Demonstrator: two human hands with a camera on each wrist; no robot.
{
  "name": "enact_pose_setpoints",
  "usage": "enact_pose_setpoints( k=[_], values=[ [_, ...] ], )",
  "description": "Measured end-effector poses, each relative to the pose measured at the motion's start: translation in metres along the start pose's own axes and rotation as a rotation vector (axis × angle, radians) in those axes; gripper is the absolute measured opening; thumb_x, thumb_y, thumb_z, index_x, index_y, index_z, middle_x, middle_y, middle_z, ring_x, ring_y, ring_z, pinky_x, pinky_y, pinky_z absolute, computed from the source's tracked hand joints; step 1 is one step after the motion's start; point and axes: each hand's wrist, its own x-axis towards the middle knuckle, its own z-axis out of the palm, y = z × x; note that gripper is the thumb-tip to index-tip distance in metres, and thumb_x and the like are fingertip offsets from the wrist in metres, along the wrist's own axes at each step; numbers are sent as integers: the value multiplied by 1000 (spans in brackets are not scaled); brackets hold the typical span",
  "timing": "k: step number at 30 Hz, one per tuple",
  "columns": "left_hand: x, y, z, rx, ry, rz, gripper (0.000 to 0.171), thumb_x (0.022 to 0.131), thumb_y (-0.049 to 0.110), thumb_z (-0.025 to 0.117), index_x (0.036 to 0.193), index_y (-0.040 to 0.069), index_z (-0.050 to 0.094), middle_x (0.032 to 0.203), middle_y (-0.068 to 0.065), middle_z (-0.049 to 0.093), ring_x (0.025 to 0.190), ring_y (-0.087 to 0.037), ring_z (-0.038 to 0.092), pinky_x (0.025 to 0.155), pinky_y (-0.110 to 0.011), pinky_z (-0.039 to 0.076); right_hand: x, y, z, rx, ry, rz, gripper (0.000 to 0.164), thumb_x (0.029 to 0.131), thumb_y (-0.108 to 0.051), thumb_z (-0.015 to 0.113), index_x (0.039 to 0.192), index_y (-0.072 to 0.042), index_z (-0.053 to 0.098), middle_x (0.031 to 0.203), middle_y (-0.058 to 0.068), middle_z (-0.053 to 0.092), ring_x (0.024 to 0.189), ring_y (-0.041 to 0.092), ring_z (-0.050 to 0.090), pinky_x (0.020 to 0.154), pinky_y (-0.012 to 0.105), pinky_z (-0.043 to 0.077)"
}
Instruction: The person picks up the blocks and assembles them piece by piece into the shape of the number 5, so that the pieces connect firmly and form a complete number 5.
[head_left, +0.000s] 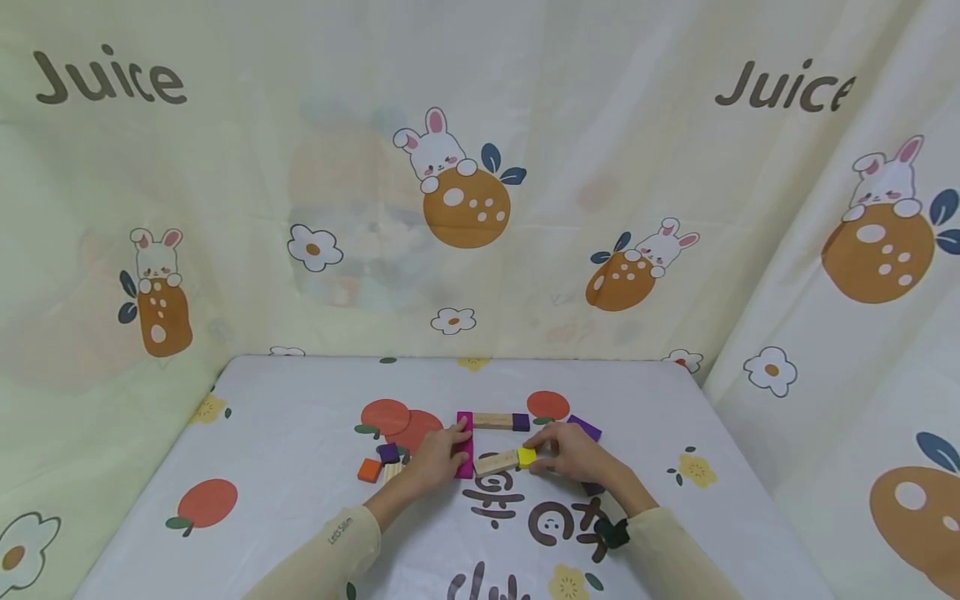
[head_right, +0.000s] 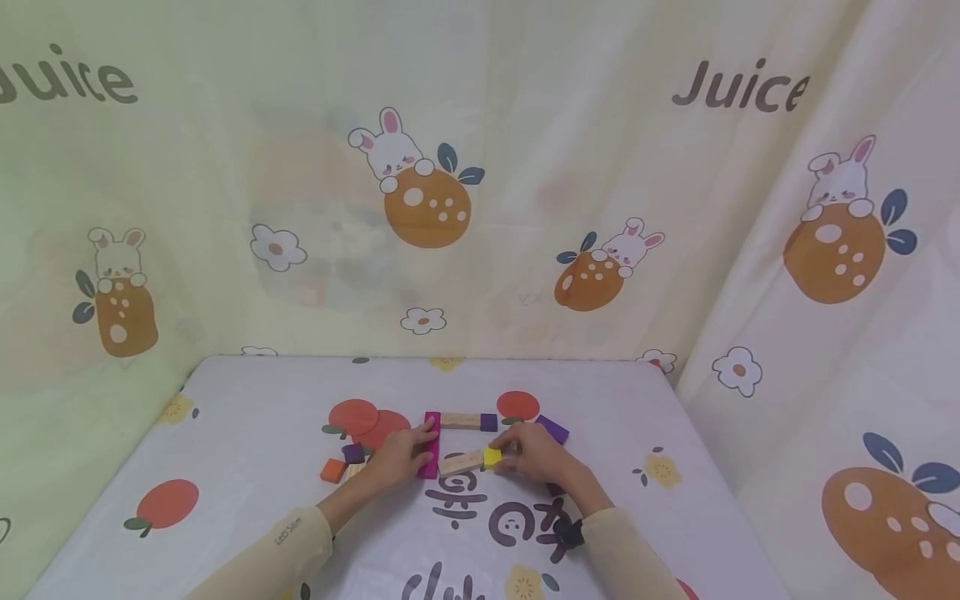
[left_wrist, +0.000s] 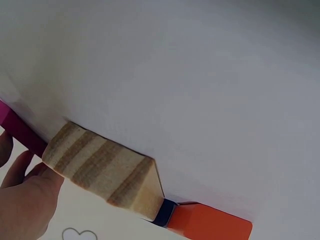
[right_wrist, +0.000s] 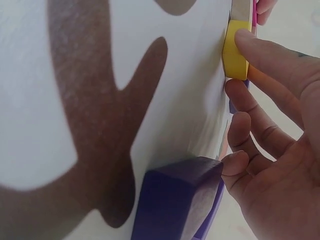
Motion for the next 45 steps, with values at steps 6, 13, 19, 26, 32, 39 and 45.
enact_pose_setpoints(
  k=[6,13,19,26,32,39,45],
  values=[
    [0,-1,0,-12,-7,-11,44,102,6,67,145,-2,61,165,-17,47,153,-46,43,116,-57,47,-1,-3,-1,-25,10,16,41,83,-22,91,122,-16,79,105,-5,76,84,14,53,67,21,44],
    [1,-2,1,-10,-3,-8,44,102,6,67,145,-2,61,165,-18,47,153,-46,43,118,-57,46,-8,-2,-10,-44,73,36,47,83,-31,91,125,-16,77,111,-2,77,86,14,52,71,25,44],
    [0,-1,0,0,2,-2,44,101,6,68,144,-3,62,163,-19,48,152,-47,44,116,-57,47,-16,7,-19,-54,76,47,44,85,-31,90,123,-13,78,105,-3,74,82,13,50,68,25,41],
    [0,-1,1,-3,2,-17,44,101,6,69,144,-1,62,164,-18,48,152,-46,44,115,-57,49,-26,24,-26,-50,82,85,46,85,-30,90,126,-14,77,96,-2,66,88,16,52,71,25,41],
    [1,-3,2,-5,0,-16,44,101,6,68,144,-1,62,164,-18,48,152,-47,44,115,-57,49,-36,35,-31,-16,61,113,50,83,-29,92,127,-13,75,106,-1,71,92,17,54,71,23,45],
    [3,-3,2,-4,4,-4,43,102,5,67,144,-2,62,164,-19,48,152,-46,44,117,-57,46,-53,42,-35,-10,45,114,53,79,-30,94,126,-14,76,110,-2,73,90,16,53,68,22,43],
    [2,-3,2,-10,2,-5,43,102,6,67,144,-2,62,163,-19,48,152,-47,44,117,-58,46,-63,49,-32,-18,24,104,61,77,-35,95,131,-16,74,107,-5,69,92,16,52,71,23,41]
  ],
)
